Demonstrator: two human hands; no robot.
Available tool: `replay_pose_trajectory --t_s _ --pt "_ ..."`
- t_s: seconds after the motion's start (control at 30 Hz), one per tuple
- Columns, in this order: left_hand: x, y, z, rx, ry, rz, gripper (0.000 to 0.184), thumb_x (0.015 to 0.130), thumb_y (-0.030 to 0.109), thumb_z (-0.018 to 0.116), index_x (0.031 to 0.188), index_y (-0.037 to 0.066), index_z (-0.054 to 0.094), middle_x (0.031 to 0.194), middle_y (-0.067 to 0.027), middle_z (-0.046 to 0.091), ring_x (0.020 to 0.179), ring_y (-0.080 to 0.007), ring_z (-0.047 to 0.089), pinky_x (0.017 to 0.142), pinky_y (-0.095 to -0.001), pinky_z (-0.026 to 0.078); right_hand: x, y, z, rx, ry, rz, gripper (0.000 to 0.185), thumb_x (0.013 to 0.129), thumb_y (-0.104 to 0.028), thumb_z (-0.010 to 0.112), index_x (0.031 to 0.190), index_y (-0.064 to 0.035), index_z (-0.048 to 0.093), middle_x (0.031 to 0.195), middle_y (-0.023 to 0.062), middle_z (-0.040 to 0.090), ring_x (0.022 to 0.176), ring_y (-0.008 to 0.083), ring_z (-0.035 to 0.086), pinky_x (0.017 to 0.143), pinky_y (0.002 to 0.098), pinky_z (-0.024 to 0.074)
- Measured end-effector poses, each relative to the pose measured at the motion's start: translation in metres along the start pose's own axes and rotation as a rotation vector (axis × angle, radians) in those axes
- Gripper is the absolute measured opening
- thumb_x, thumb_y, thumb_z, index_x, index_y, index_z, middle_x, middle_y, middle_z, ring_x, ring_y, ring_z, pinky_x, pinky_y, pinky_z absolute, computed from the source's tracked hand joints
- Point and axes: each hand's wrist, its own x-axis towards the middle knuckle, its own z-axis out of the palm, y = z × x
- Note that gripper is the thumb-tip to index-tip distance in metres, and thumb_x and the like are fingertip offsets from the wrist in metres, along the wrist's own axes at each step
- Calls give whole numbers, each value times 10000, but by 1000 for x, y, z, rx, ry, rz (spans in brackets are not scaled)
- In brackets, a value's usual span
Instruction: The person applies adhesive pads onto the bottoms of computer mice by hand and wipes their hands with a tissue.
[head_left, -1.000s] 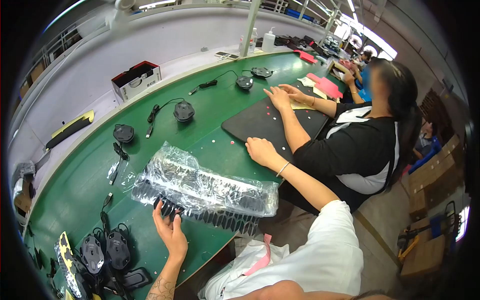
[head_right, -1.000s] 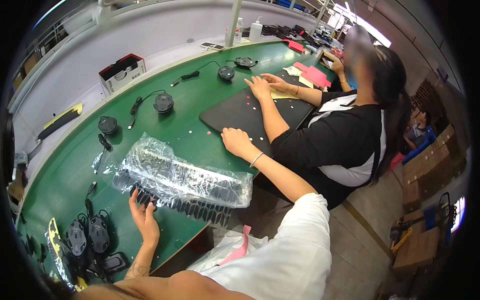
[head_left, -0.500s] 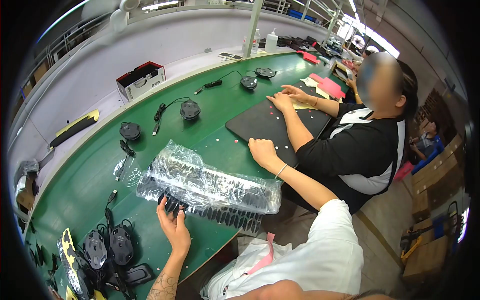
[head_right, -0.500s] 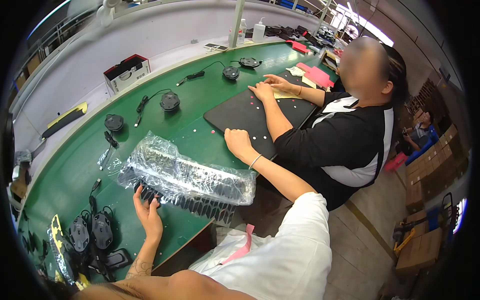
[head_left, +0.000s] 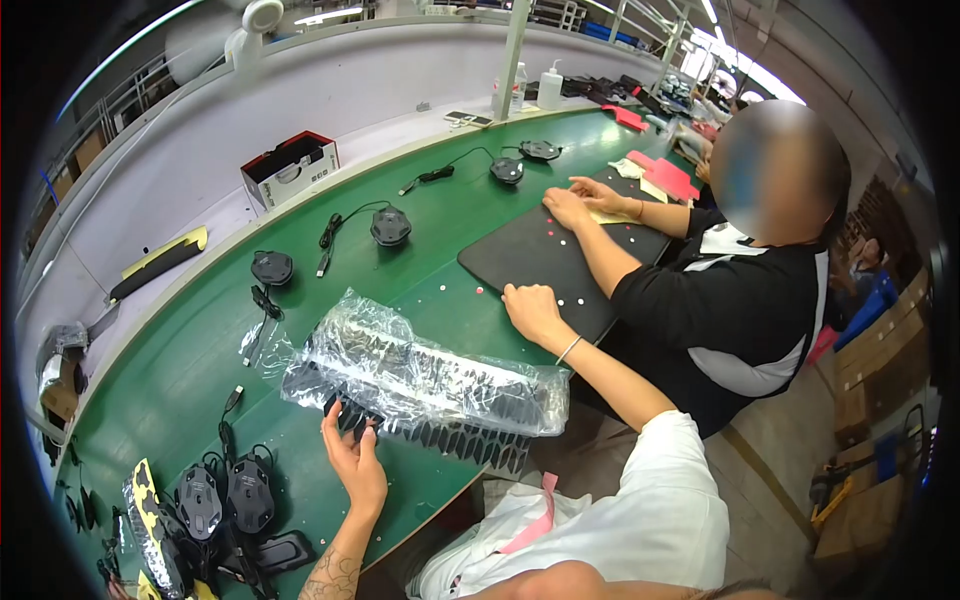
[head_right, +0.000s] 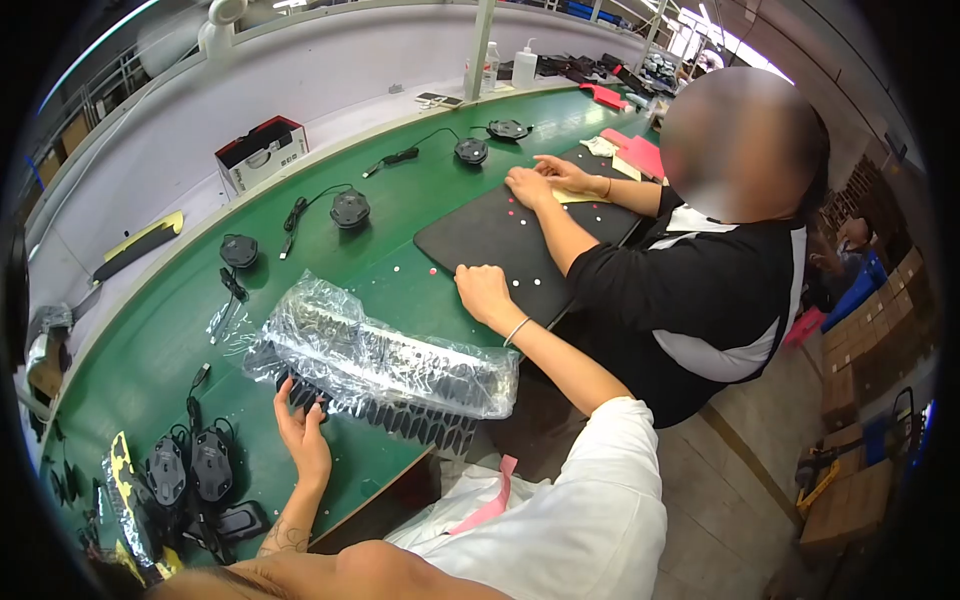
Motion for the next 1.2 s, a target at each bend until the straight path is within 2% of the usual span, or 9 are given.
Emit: replay_pose_trajectory --t_s 0.3,0.53,0.73,0.87,1.07,1.2 --pt "0 -4 -1 15 -5 9 543 853 -38 471 1383 7 362 1259 -128 426 923 -207 611 785 -262 469 2 -33 -8 72 -56 -38 240 890 -233 554 746 -43 585 641 136 658 536 328 630 521 398 481" --pt "-1 9 6 -32 26 -28 527 859 -36 461 1376 5 370 1252 -124 433 896 -192 597 774 -262 468 10 -77 -23 254 -100 -222 257 907 -249 540 759 -40 559 638 150 647 542 353 611 532 406 482" --pt "0 6 13 -32 50 -7 509 868 -22 450 1371 2 375 1263 -128 442 865 -178 583 751 -256 472 6 -74 -50 327 -172 -314 255 911 -242 537 759 -37 544 638 156 639 544 363 601 539 418 477" --pt "-1 17 16 -41 104 -64 492 879 0 439 1367 0 378 1293 -130 443 834 -164 566 726 -247 476 -2 -76 -53 421 -168 -298 256 913 -235 538 750 -38 514 636 163 626 545 371 590 529 426 462" --pt "-3 29 29 31 139 -31 482 887 19 437 1366 3 382 1341 -125 426 826 -157 555 709 -243 481 -1 -72 -64 511 -205 -300 244 915 -214 529 744 -44 487 638 158 618 547 375 585 530 426 454" --pt "-4 38 36 -14 177 -56 475 891 30 440 1363 6 389 1357 -124 421 809 -153 545 711 -245 483 -1 -84 -68 632 -182 -390 224 912 -191 525 740 -53 484 631 143 614 542 371 579 524 407 446"
